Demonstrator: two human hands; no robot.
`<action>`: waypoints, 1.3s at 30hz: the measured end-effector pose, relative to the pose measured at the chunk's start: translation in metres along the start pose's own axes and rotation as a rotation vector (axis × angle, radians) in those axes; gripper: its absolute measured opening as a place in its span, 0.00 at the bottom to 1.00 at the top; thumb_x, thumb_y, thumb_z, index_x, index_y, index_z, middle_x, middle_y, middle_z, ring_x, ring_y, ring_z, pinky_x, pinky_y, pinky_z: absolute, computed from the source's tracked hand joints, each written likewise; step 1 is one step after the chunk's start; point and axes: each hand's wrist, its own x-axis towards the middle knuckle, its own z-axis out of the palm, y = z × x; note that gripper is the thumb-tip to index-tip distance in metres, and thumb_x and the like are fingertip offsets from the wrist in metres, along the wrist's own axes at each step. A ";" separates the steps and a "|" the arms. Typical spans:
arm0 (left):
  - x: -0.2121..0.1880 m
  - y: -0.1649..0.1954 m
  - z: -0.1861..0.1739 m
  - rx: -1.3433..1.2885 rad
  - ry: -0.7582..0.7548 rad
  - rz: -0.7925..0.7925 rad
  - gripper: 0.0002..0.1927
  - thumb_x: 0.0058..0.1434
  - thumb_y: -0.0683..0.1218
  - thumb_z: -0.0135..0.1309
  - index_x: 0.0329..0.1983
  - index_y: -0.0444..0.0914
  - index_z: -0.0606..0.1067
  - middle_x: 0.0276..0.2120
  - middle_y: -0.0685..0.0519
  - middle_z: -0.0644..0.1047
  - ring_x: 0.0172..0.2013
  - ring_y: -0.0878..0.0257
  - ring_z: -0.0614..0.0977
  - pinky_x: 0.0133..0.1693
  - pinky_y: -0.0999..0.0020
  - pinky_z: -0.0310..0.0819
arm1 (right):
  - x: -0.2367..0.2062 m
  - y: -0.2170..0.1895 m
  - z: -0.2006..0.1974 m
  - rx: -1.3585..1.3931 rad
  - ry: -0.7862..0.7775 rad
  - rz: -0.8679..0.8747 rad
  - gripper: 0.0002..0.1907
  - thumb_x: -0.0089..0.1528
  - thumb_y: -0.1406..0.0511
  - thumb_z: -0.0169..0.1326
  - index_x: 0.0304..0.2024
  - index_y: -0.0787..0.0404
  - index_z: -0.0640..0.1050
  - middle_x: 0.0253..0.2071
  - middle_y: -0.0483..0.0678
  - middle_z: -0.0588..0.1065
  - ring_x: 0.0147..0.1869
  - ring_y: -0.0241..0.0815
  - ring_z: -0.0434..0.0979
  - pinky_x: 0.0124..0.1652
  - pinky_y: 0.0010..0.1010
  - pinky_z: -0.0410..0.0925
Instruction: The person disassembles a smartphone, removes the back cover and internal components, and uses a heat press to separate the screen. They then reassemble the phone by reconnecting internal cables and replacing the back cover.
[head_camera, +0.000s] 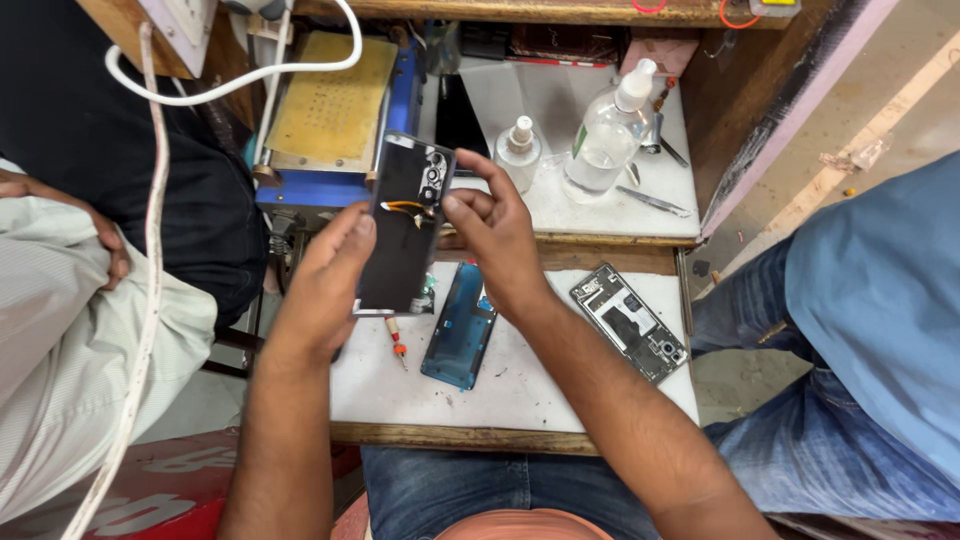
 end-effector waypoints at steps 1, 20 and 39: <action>0.005 0.004 -0.007 -0.025 0.013 -0.008 0.17 0.73 0.48 0.45 0.60 0.34 0.73 0.49 0.47 0.80 0.47 0.64 0.83 0.49 0.71 0.79 | 0.008 -0.003 0.008 0.004 -0.012 0.002 0.29 0.69 0.71 0.53 0.71 0.61 0.62 0.47 0.53 0.78 0.46 0.39 0.80 0.39 0.32 0.77; 0.083 0.072 -0.071 1.501 0.703 0.248 0.12 0.62 0.46 0.63 0.48 0.39 0.82 0.38 0.43 0.82 0.38 0.47 0.83 0.38 0.52 0.78 | 0.141 -0.013 0.106 -1.707 -0.421 -0.560 0.24 0.62 0.74 0.56 0.57 0.45 0.81 0.64 0.36 0.75 0.81 0.53 0.47 0.71 0.65 0.47; 0.148 0.108 -0.042 1.801 0.199 0.385 0.21 0.53 0.33 0.59 0.52 0.36 0.82 0.52 0.45 0.79 0.61 0.47 0.73 0.64 0.52 0.65 | 0.177 -0.064 0.087 -1.614 -0.420 -0.556 0.27 0.67 0.75 0.42 0.66 0.47 0.63 0.56 0.44 0.80 0.80 0.57 0.47 0.69 0.69 0.42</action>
